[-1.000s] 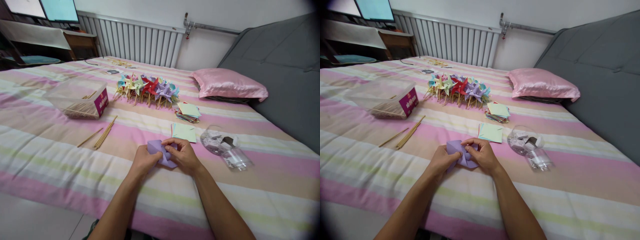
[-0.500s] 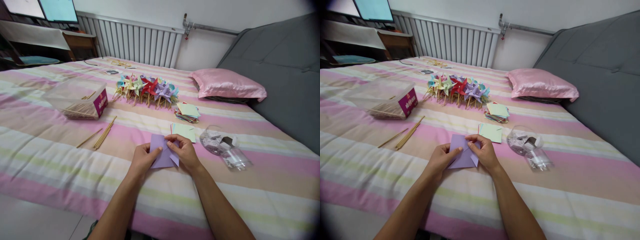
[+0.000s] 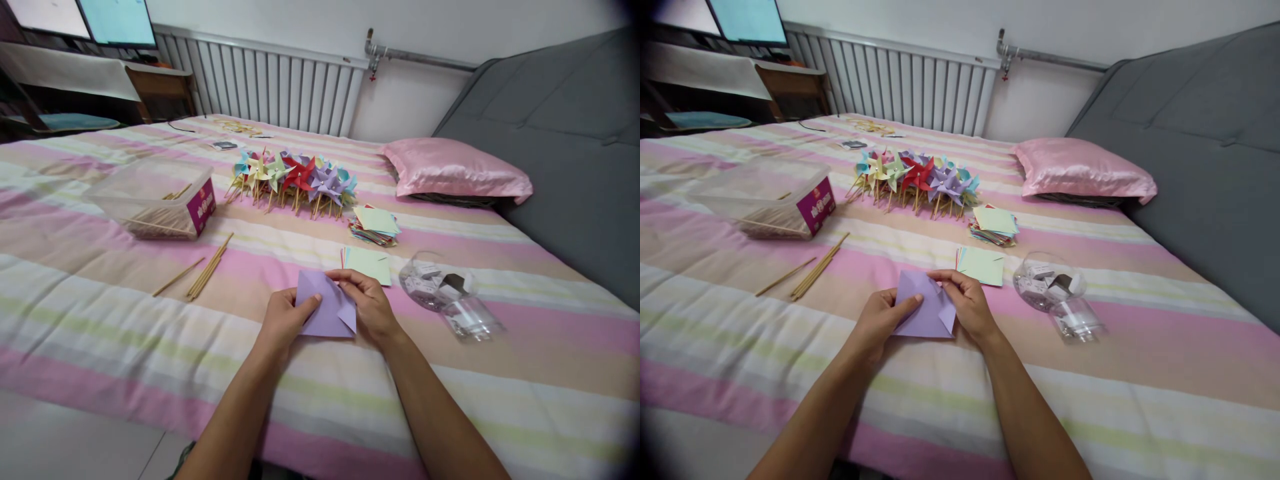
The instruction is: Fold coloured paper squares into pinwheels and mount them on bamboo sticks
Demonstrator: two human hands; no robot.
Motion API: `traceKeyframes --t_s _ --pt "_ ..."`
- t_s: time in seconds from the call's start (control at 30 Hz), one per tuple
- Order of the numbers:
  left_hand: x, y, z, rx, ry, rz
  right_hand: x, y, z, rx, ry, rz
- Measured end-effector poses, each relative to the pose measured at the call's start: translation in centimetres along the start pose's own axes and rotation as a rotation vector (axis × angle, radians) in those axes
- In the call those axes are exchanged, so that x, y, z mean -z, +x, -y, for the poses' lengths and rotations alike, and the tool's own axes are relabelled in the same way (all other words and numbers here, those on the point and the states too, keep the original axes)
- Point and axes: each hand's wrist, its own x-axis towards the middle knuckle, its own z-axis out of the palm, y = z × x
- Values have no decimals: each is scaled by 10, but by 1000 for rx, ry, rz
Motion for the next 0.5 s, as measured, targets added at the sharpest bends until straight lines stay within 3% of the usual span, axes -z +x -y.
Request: traceKeyframes --t_s 0.3,0.5 --pt "2 -2 -5 55 -27 62 6 -1 1 57 23 112" --pt "9 -2 -14 107 -181 53 6 -2 3 23 -2 88"
